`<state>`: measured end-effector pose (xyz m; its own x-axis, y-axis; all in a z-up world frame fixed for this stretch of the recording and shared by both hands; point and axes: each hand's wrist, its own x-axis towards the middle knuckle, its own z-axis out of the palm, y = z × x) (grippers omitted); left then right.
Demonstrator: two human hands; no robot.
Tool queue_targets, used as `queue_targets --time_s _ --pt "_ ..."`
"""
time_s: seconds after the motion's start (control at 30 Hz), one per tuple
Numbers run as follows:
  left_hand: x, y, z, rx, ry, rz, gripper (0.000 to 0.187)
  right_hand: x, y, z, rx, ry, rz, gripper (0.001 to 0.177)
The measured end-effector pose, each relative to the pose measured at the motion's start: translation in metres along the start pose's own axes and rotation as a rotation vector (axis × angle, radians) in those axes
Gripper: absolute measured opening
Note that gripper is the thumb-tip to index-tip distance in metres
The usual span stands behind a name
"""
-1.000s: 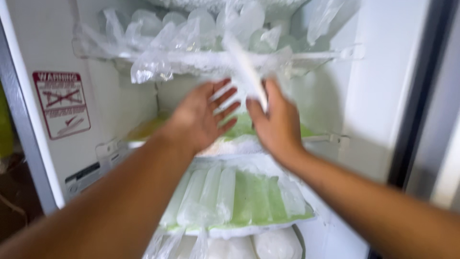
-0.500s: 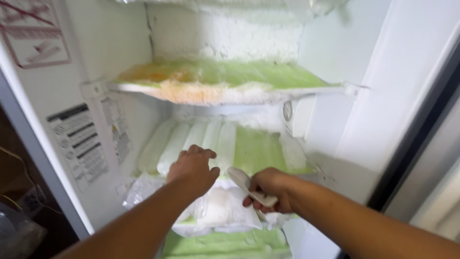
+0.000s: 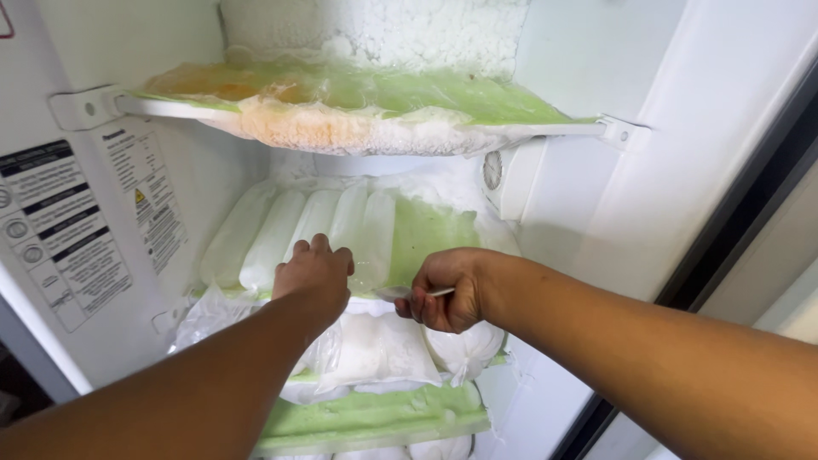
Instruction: The person removes ice from a freezer using a white plastic scraper. They scrape ice from the top shelf and middle shelf, then place the collected ice into a metal basin on the floor.
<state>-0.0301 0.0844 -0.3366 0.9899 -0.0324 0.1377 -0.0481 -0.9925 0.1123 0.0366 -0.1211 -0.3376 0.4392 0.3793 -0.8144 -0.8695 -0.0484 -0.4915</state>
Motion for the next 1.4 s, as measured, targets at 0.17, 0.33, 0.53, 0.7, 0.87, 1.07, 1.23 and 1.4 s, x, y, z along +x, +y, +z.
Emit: queue_targets --time_s 0.17,0.33,0.53,0.7,0.87,1.07,1.23,1.4 --pt "0.012 -0.006 0.005 -0.007 -0.141 -0.031 0.019 0.01 -0.01 0.001 0.029 -0.04 0.059 0.011" --pt "0.025 -0.015 0.013 -0.173 -0.157 -0.03 0.027 0.026 -0.01 -0.004 0.049 -0.071 0.067 0.012" --pt "0.03 -0.02 0.015 -0.209 -0.196 -0.011 0.029 0.042 0.033 0.011 -0.003 0.097 -0.116 0.014" --pt "0.03 -0.02 0.01 -0.256 -0.215 -0.045 0.031 0.036 0.03 0.015 0.09 0.04 -0.07 0.015" --pt "0.031 -0.018 0.009 -0.302 -0.255 -0.066 0.033 0.027 -0.01 -0.007 0.149 -0.082 0.105 0.012" --pt "0.032 -0.022 0.012 -0.306 -0.238 -0.034 0.034 0.047 0.017 0.008 -0.171 0.049 0.032 0.011" --pt "0.034 -0.025 0.018 -0.309 -0.213 -0.013 0.035 0.046 0.055 0.022 -0.075 0.238 -0.251 0.02" --pt "0.036 -0.026 0.018 -0.316 -0.244 -0.025 0.036 0.044 0.044 0.011 0.031 0.051 -0.142 0.011"
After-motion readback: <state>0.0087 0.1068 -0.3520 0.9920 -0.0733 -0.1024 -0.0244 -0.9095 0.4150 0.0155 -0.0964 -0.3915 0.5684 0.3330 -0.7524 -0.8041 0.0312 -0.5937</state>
